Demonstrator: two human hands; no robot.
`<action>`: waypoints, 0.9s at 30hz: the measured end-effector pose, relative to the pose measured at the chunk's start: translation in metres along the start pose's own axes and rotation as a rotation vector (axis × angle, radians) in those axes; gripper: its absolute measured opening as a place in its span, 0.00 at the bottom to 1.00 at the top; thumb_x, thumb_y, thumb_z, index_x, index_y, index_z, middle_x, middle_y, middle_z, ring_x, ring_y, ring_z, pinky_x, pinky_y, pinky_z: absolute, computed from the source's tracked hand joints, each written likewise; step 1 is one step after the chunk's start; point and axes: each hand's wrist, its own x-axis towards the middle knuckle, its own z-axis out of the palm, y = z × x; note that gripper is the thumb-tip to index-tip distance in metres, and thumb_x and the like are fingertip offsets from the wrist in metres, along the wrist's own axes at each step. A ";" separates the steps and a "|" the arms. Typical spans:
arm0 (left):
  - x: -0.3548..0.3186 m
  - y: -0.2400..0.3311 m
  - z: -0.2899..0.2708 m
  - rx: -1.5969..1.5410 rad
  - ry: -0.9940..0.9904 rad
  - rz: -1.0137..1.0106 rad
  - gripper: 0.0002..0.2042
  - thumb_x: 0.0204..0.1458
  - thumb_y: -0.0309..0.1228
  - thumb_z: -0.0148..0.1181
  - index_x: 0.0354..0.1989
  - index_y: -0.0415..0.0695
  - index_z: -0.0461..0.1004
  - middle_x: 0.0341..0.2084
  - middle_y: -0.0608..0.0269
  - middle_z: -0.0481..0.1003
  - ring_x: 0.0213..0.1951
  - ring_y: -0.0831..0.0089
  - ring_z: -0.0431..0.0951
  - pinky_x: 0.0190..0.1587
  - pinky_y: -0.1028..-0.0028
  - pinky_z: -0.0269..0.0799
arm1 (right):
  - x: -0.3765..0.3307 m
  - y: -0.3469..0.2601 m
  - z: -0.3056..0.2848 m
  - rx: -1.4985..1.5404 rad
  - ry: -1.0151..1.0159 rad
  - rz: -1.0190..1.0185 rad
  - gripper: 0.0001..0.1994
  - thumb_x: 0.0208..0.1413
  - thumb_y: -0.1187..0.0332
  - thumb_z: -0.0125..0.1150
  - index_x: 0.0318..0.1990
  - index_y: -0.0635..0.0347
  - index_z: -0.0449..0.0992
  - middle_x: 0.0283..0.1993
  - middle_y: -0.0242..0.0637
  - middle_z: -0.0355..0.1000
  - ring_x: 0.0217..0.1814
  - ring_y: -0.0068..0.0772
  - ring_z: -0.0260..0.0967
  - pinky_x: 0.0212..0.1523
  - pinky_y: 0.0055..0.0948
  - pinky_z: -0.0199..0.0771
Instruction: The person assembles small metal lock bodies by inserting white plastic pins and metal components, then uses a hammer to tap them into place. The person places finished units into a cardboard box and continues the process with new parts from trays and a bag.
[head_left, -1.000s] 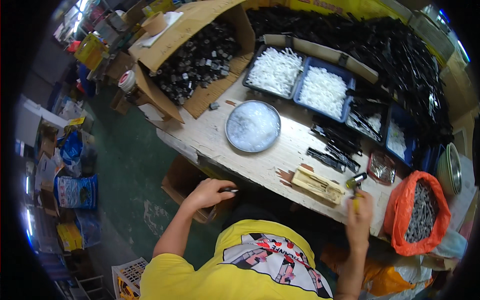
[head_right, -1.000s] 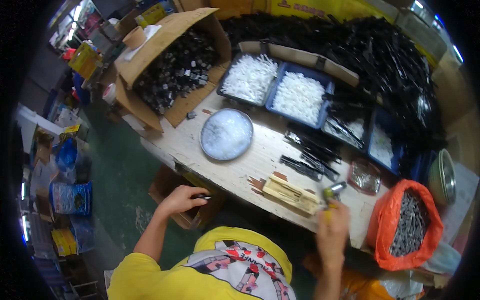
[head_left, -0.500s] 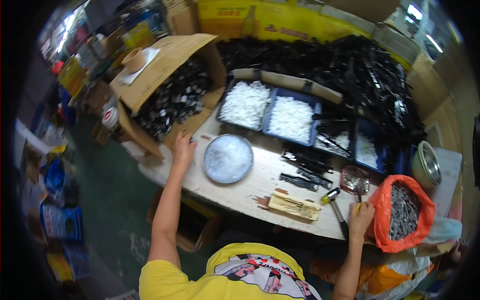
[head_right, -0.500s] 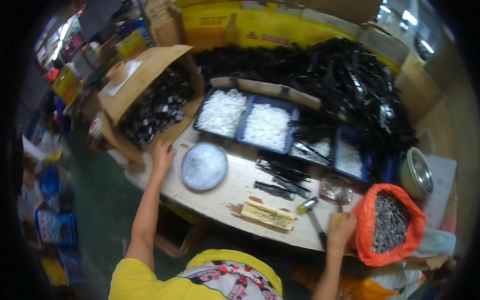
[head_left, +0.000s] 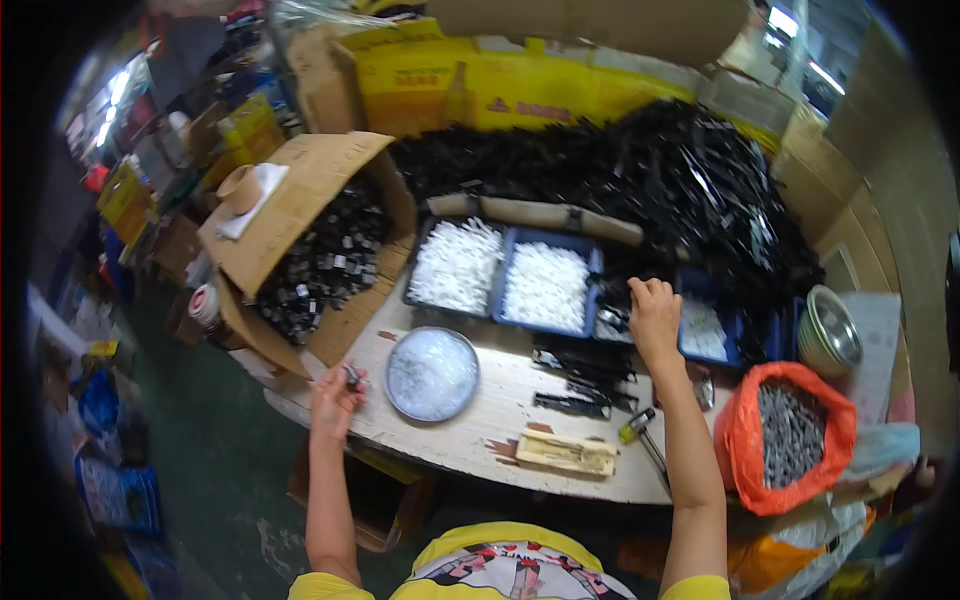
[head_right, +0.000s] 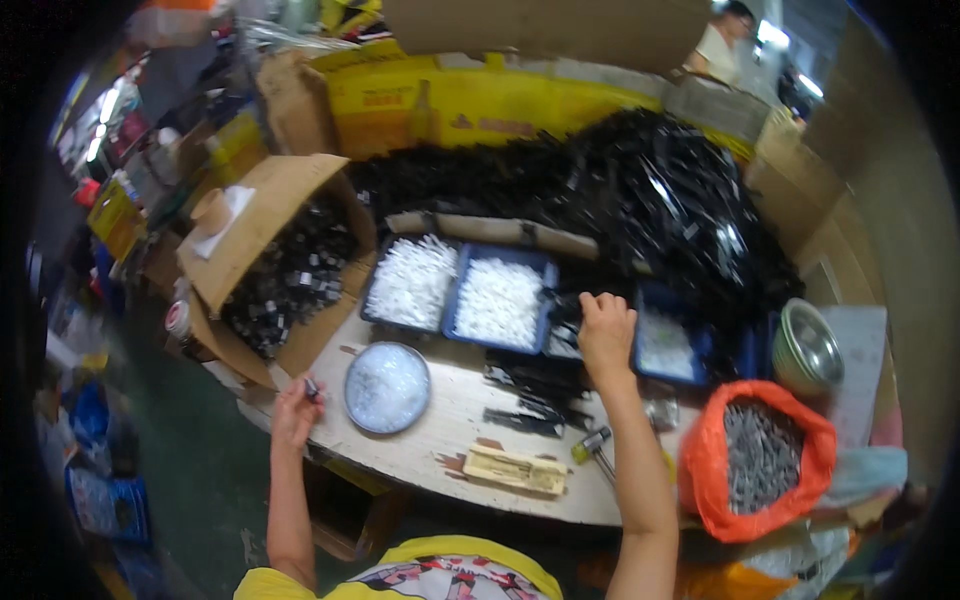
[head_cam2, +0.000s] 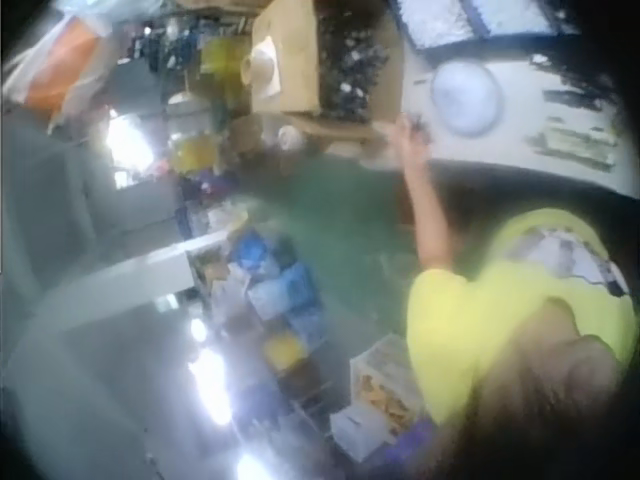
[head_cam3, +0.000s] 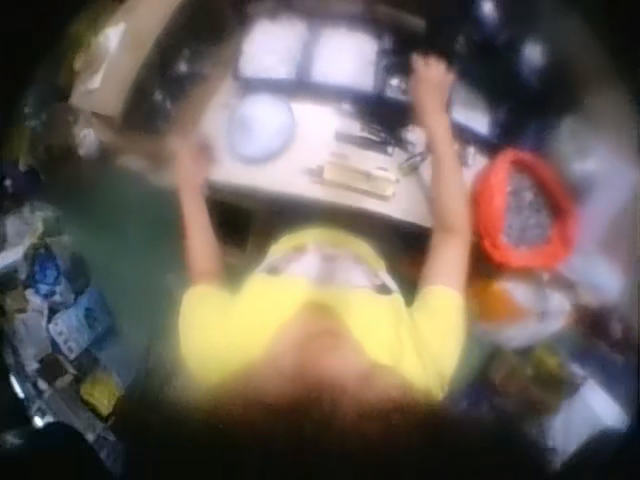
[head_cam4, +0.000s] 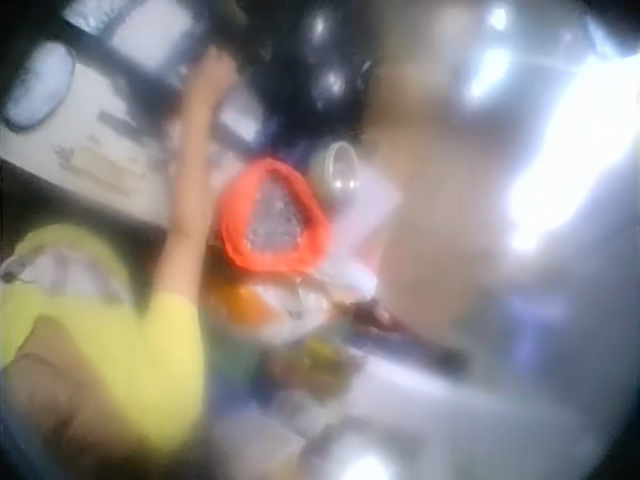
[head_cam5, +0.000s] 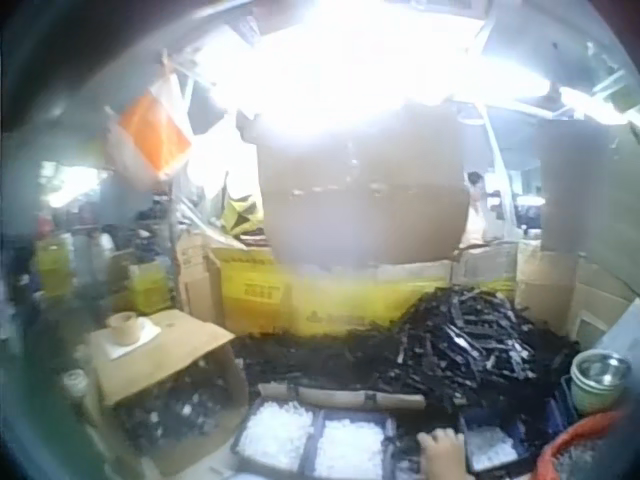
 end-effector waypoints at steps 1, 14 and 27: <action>-0.008 -0.001 0.002 -0.015 -0.004 -0.004 0.13 0.53 0.27 0.51 0.47 0.36 0.67 0.33 0.51 0.74 0.25 0.73 0.73 0.24 0.77 0.72 | 0.014 0.002 0.015 -0.077 0.026 -0.019 0.12 0.44 0.73 0.51 0.38 0.51 0.73 0.31 0.34 0.68 0.37 0.39 0.65 0.35 0.38 0.61; -0.076 0.001 0.054 0.067 -0.249 -0.149 0.17 0.47 0.20 0.56 0.47 0.37 0.69 0.32 0.56 0.74 0.29 0.74 0.75 0.31 0.77 0.73 | 0.000 0.046 0.005 0.781 -0.203 0.322 0.13 0.44 0.82 0.46 0.35 0.61 0.76 0.36 0.34 0.73 0.35 0.23 0.67 0.36 0.21 0.65; -0.092 -0.064 0.118 0.104 -0.529 -0.400 0.15 0.47 0.22 0.58 0.44 0.36 0.69 0.30 0.60 0.72 0.29 0.75 0.75 0.27 0.79 0.73 | -0.127 -0.039 -0.082 0.483 -0.274 -0.213 0.21 0.30 0.82 0.58 0.39 0.59 0.72 0.31 0.39 0.66 0.35 0.39 0.62 0.36 0.34 0.61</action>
